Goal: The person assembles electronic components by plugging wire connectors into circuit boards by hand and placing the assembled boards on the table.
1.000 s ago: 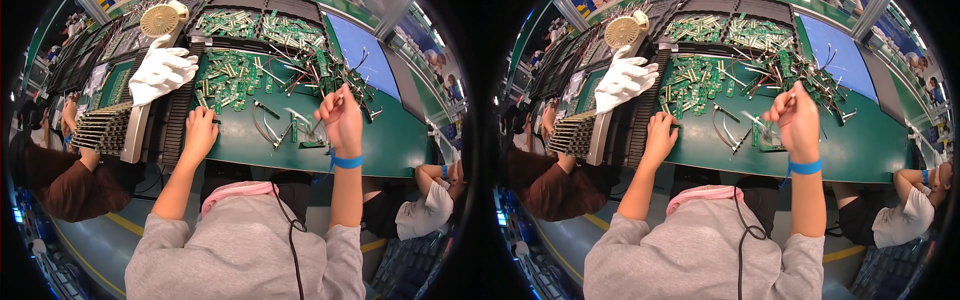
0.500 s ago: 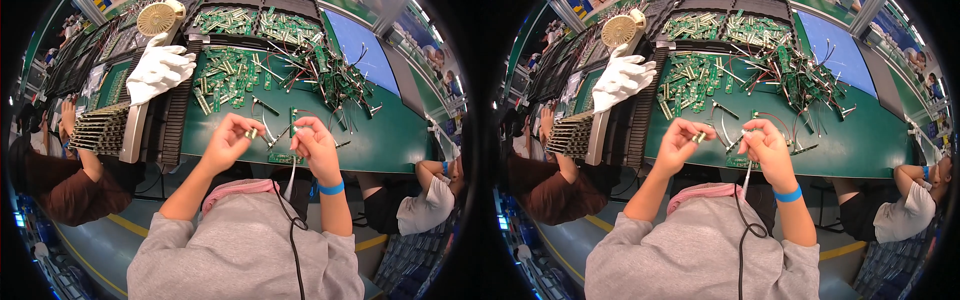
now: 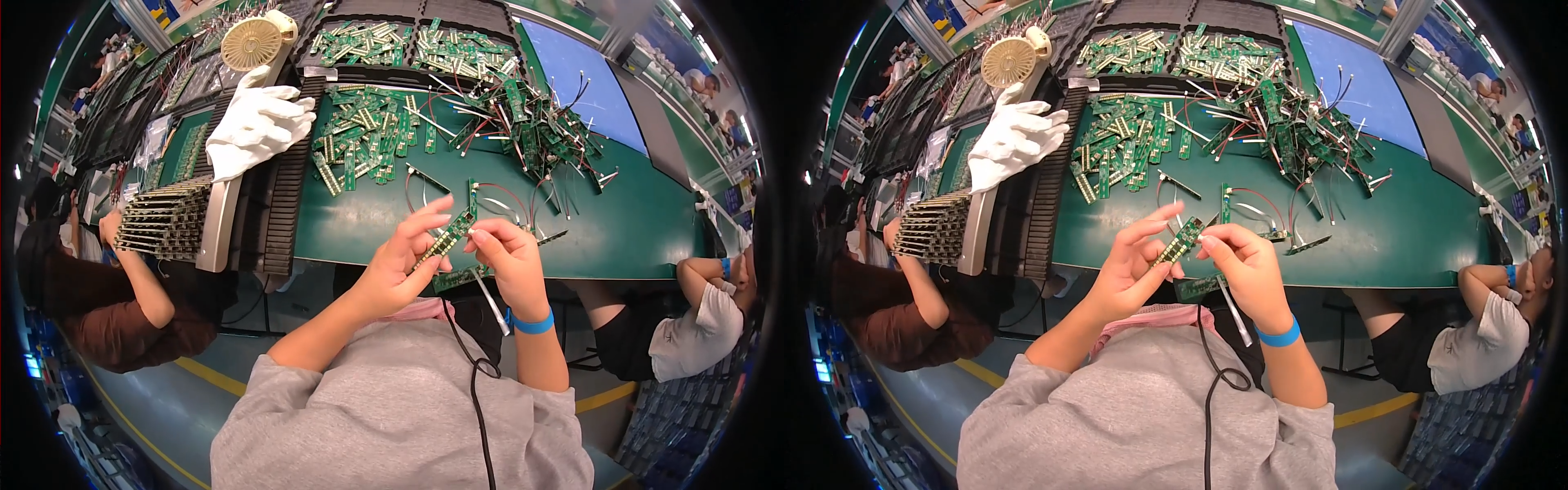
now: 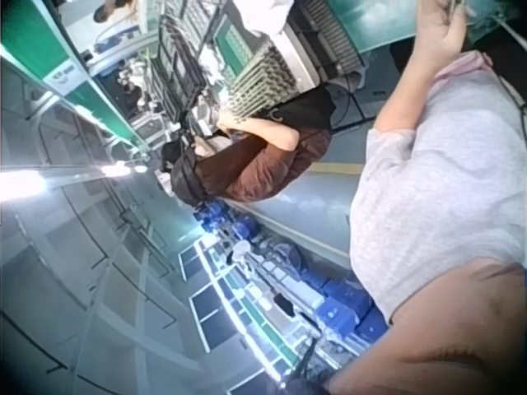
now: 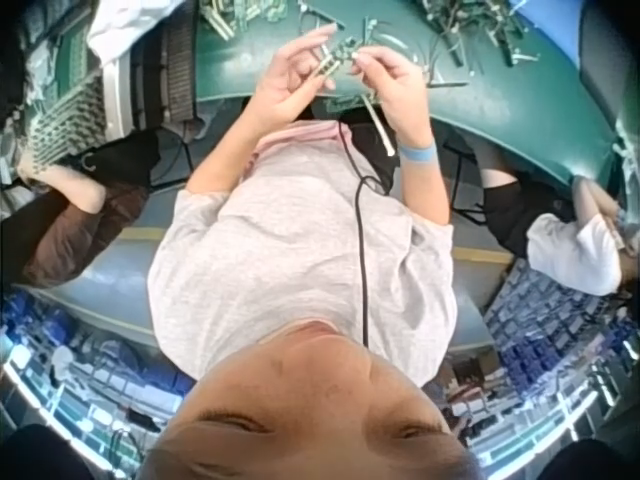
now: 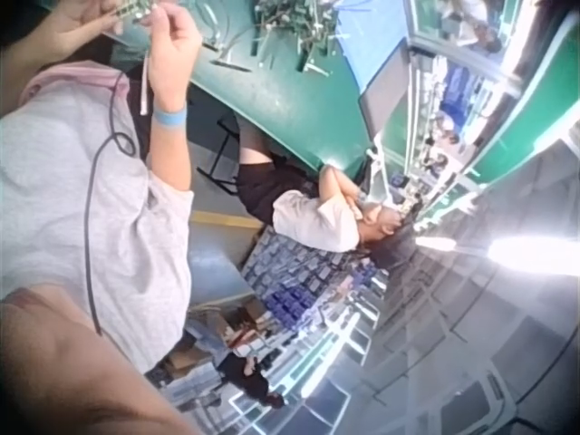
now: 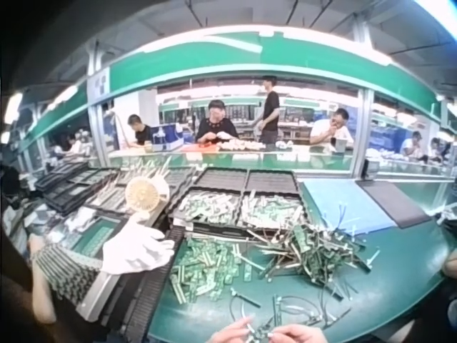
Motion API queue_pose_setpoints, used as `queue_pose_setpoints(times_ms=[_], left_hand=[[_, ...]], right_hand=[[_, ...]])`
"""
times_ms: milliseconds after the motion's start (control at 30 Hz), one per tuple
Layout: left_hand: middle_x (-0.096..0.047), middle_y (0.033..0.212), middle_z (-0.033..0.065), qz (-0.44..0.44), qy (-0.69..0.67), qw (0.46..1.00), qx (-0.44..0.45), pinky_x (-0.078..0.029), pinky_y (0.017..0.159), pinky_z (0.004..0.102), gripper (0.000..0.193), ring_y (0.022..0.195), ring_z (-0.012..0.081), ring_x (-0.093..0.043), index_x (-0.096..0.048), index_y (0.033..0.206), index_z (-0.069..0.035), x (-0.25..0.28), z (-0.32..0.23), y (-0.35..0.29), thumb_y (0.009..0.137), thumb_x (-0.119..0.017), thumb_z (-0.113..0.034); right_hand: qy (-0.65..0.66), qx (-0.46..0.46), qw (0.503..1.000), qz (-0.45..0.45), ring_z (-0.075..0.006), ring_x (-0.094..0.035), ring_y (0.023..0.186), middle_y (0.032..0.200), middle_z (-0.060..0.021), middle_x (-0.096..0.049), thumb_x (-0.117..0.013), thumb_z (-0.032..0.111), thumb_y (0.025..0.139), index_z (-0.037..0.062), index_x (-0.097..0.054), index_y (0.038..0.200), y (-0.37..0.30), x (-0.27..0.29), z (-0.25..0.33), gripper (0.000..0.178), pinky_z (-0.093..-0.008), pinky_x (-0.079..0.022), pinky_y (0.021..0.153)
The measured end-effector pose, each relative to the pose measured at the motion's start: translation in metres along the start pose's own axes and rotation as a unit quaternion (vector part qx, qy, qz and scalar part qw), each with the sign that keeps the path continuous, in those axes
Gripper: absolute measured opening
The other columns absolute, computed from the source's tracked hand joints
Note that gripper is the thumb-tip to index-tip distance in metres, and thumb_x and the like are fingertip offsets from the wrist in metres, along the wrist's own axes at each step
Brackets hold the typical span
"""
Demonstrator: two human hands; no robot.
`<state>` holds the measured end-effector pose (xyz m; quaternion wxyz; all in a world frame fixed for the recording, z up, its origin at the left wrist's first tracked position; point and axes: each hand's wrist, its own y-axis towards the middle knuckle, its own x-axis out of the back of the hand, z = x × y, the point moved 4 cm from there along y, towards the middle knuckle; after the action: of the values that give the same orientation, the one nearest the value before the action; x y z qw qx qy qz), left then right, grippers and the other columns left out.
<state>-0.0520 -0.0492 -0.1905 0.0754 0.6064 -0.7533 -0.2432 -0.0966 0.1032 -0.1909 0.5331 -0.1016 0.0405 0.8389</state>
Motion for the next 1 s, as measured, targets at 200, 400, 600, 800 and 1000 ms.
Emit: queue_pose_setpoints(times_ms=[200, 400, 600, 800, 1000], left_hand=[[-0.041, 0.128, 0.0093, 0.000, -0.175, 0.959, 0.224, -0.042, 0.072, 0.0222, 0.058, 0.085, 0.0088, -0.048, -0.022, 0.137, -0.002, -0.011, 0.018, -0.010, 0.085, -0.046, 0.004], [-0.056, 0.103, 0.0055, -0.028, -0.080, 0.955, 0.286, -0.044, 0.067, 0.0231, 0.048, 0.073, 0.0094, -0.052, -0.028, 0.135, 0.000, -0.006, 0.022, -0.011, 0.089, -0.041, 0.000], [-0.058, 0.102, 0.0104, -0.020, -0.009, 0.980, 0.198, -0.047, 0.067, 0.0241, 0.045, 0.076, 0.0111, -0.057, -0.030, 0.134, -0.002, -0.008, 0.028, -0.009, 0.090, -0.039, -0.001], [-0.054, 0.108, 0.0252, -0.012, 0.344, 0.938, 0.045, -0.050, 0.072, 0.0388, 0.056, 0.087, 0.0351, -0.060, -0.031, 0.132, 0.000, -0.005, 0.008, -0.009, 0.078, -0.044, 0.005], [-0.055, 0.103, 0.0262, 0.033, 0.321, 0.946, 0.030, -0.049, 0.071, 0.0404, 0.054, 0.086, 0.0384, -0.059, -0.030, 0.130, 0.003, -0.013, 0.018, -0.012, 0.079, -0.044, 0.003]], right_hand=[[-0.015, 0.011, 1.000, -0.001, -0.0071, -0.054, 0.075, 0.083, -0.0026, -0.059, -0.058, 0.010, 0.085, -0.0029, -0.059, 0.092, -0.002, -0.008, -0.001, 0.014, -0.0203, -0.043, 0.067], [-0.088, 0.043, 0.995, -0.018, -0.0058, -0.054, 0.072, 0.081, -0.0033, -0.059, -0.059, 0.009, 0.085, -0.0030, -0.058, 0.087, -0.005, -0.012, 0.002, 0.013, -0.0201, -0.043, 0.062], [-0.137, 0.055, 0.988, -0.042, -0.0059, -0.055, 0.068, 0.081, -0.0053, -0.059, -0.058, 0.007, 0.085, -0.0045, -0.056, 0.083, 0.000, -0.014, 0.005, 0.012, -0.0206, -0.045, 0.058], [-0.302, 0.125, 0.943, -0.063, -0.0070, -0.047, 0.060, 0.068, -0.0044, -0.055, -0.060, 0.005, 0.080, -0.0032, -0.055, 0.076, -0.003, -0.026, 0.018, 0.011, -0.0218, -0.039, 0.053], [-0.332, 0.111, 0.935, -0.050, -0.0068, -0.046, 0.060, 0.065, -0.0025, -0.053, -0.059, 0.004, 0.079, -0.0030, -0.053, 0.074, -0.008, -0.010, 0.004, 0.011, -0.0218, -0.038, 0.053]])
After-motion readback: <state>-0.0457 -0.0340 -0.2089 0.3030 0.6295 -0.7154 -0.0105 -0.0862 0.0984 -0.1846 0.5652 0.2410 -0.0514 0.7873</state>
